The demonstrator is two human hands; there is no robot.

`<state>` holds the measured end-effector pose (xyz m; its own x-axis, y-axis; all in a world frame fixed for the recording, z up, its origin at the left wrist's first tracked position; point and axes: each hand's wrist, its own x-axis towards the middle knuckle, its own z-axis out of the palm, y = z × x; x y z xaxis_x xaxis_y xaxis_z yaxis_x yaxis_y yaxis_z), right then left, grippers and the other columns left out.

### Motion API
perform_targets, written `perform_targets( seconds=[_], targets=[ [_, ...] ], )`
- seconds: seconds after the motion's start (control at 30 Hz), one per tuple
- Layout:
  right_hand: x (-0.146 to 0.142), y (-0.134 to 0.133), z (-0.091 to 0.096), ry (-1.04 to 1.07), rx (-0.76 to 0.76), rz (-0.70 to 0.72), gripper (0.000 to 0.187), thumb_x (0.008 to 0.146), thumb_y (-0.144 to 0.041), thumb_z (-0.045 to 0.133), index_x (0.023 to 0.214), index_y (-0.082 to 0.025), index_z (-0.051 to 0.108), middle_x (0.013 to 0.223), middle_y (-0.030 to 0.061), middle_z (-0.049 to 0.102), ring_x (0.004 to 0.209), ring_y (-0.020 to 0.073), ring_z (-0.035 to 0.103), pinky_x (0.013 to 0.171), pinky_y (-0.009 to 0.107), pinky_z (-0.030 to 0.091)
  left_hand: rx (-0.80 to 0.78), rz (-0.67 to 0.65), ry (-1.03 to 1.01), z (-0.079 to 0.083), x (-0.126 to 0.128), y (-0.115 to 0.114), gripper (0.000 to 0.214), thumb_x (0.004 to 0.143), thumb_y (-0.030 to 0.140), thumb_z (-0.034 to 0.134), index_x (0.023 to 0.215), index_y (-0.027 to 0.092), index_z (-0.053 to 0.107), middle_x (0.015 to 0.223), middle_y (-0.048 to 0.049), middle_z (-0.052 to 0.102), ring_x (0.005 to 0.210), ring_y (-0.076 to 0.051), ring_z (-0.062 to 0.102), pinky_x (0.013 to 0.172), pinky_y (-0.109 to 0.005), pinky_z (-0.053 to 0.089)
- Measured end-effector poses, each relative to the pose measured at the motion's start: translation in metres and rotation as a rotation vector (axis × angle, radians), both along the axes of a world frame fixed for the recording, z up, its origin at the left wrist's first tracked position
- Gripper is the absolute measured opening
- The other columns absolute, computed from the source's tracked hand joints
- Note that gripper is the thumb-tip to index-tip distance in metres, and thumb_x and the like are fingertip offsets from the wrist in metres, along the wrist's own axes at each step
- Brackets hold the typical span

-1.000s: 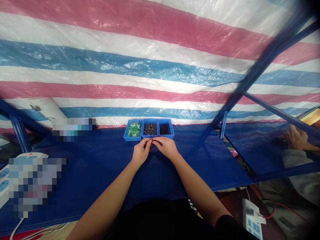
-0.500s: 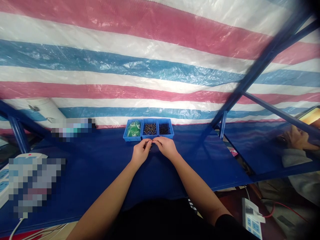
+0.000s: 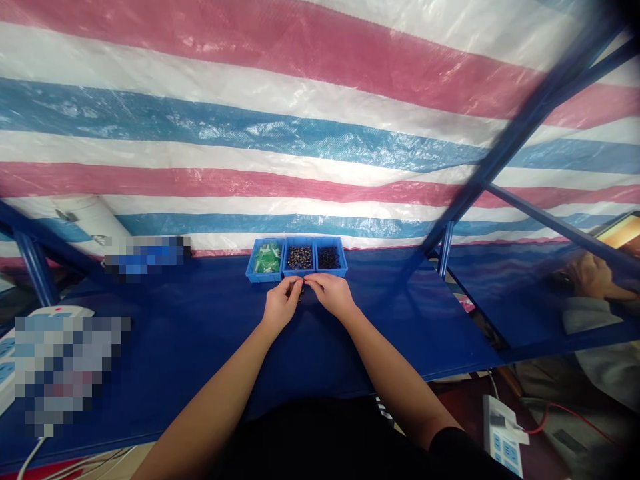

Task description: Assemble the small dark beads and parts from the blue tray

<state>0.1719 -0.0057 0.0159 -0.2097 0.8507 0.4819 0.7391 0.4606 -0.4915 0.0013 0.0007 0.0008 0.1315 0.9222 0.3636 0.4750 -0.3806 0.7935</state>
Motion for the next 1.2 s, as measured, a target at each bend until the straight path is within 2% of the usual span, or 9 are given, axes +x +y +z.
perform_targets(
  seconds=[0.17, 0.43, 0.6, 0.67, 0.8, 0.9, 0.97, 1.07, 1.2],
  targets=[
    [0.0, 0.0, 0.001, 0.007, 0.015, 0.023, 0.032, 0.098, -0.036, 0.041, 0.107, -0.026, 0.069, 0.107, 0.0, 0.072, 0.098, 0.0146, 0.066, 0.09, 0.023, 0.047, -0.011, -0.009, -0.003, -0.001, 0.0, 0.0, 0.032, 0.091, 0.044, 0.048, 0.105, 0.02, 0.064, 0.068, 0.0002, 0.066, 0.061, -0.013, 0.063, 0.06, -0.022, 0.049],
    [-0.002, 0.001, -0.002, 0.031, 0.012, -0.002, 0.029, 0.096, -0.038, 0.046, 0.108, -0.028, 0.07, 0.107, -0.0001, 0.072, 0.097, 0.0153, 0.067, 0.093, 0.024, 0.048, 0.003, 0.017, -0.026, 0.002, 0.0, -0.001, 0.031, 0.09, 0.044, 0.049, 0.101, 0.02, 0.065, 0.068, 0.0007, 0.066, 0.059, -0.013, 0.062, 0.059, -0.022, 0.048],
    [0.001, -0.001, -0.006, 0.107, 0.079, 0.004, 0.03, 0.095, -0.039, 0.046, 0.107, -0.026, 0.07, 0.104, 0.0019, 0.072, 0.094, 0.0161, 0.068, 0.089, 0.026, 0.05, 0.014, 0.037, -0.008, 0.005, -0.002, -0.002, 0.031, 0.091, 0.044, 0.047, 0.096, 0.019, 0.066, 0.066, 0.0007, 0.065, 0.058, -0.012, 0.06, 0.058, -0.021, 0.046],
    [0.003, -0.001, -0.009, 0.159, 0.12, -0.036, 0.032, 0.095, -0.04, 0.046, 0.107, -0.024, 0.071, 0.102, 0.005, 0.073, 0.09, 0.018, 0.068, 0.087, 0.03, 0.052, 0.019, 0.073, -0.014, 0.007, -0.003, -0.002, 0.032, 0.092, 0.043, 0.044, 0.095, 0.019, 0.066, 0.062, 0.0012, 0.063, 0.055, -0.012, 0.059, 0.058, -0.021, 0.045],
    [0.001, 0.0, -0.008, 0.25, 0.189, -0.221, 0.04, 0.094, -0.046, 0.044, 0.106, -0.02, 0.072, 0.093, 0.0116, 0.073, 0.077, 0.0222, 0.068, 0.082, 0.038, 0.053, 0.03, 0.113, -0.015, 0.009, -0.004, -0.003, 0.032, 0.093, 0.042, 0.043, 0.093, 0.019, 0.066, 0.057, 0.002, 0.059, 0.052, -0.012, 0.057, 0.057, -0.021, 0.045],
    [-0.006, 0.005, -0.001, 0.194, 0.076, -0.313, 0.045, 0.093, -0.051, 0.043, 0.121, -0.021, 0.065, 0.087, 0.0083, 0.073, 0.078, 0.02, 0.067, 0.081, 0.032, 0.051, 0.042, 0.131, -0.013, 0.009, -0.004, -0.004, 0.032, 0.092, 0.042, 0.044, 0.092, 0.019, 0.067, 0.056, 0.0019, 0.059, 0.052, -0.012, 0.057, 0.056, -0.021, 0.045],
    [-0.009, 0.007, 0.002, 0.117, -0.007, -0.327, 0.044, 0.092, -0.051, 0.046, 0.12, -0.023, 0.065, 0.08, 0.0046, 0.072, 0.074, 0.0178, 0.066, 0.076, 0.028, 0.051, 0.044, 0.15, -0.015, 0.009, -0.004, -0.004, 0.032, 0.092, 0.042, 0.045, 0.091, 0.019, 0.067, 0.057, 0.0017, 0.06, 0.053, -0.013, 0.057, 0.055, -0.021, 0.045],
    [-0.008, 0.008, 0.002, -0.009, -0.086, -0.205, 0.028, 0.093, -0.038, 0.048, 0.107, -0.027, 0.069, 0.086, 0.0019, 0.072, 0.077, 0.0162, 0.066, 0.074, 0.025, 0.05, 0.047, 0.161, -0.02, 0.008, -0.004, -0.004, 0.031, 0.091, 0.042, 0.045, 0.091, 0.019, 0.067, 0.058, 0.0011, 0.062, 0.055, -0.013, 0.059, 0.056, -0.021, 0.045],
    [-0.008, 0.005, -0.004, -0.179, -0.197, -0.009, 0.024, 0.089, -0.03, 0.055, 0.109, -0.028, 0.068, 0.098, 0.0026, 0.07, 0.086, 0.0172, 0.065, 0.075, 0.026, 0.049, 0.048, 0.157, -0.025, 0.006, -0.004, -0.002, 0.031, 0.091, 0.041, 0.046, 0.09, 0.019, 0.067, 0.062, 0.0003, 0.064, 0.059, -0.013, 0.061, 0.057, -0.02, 0.046]
  ],
)
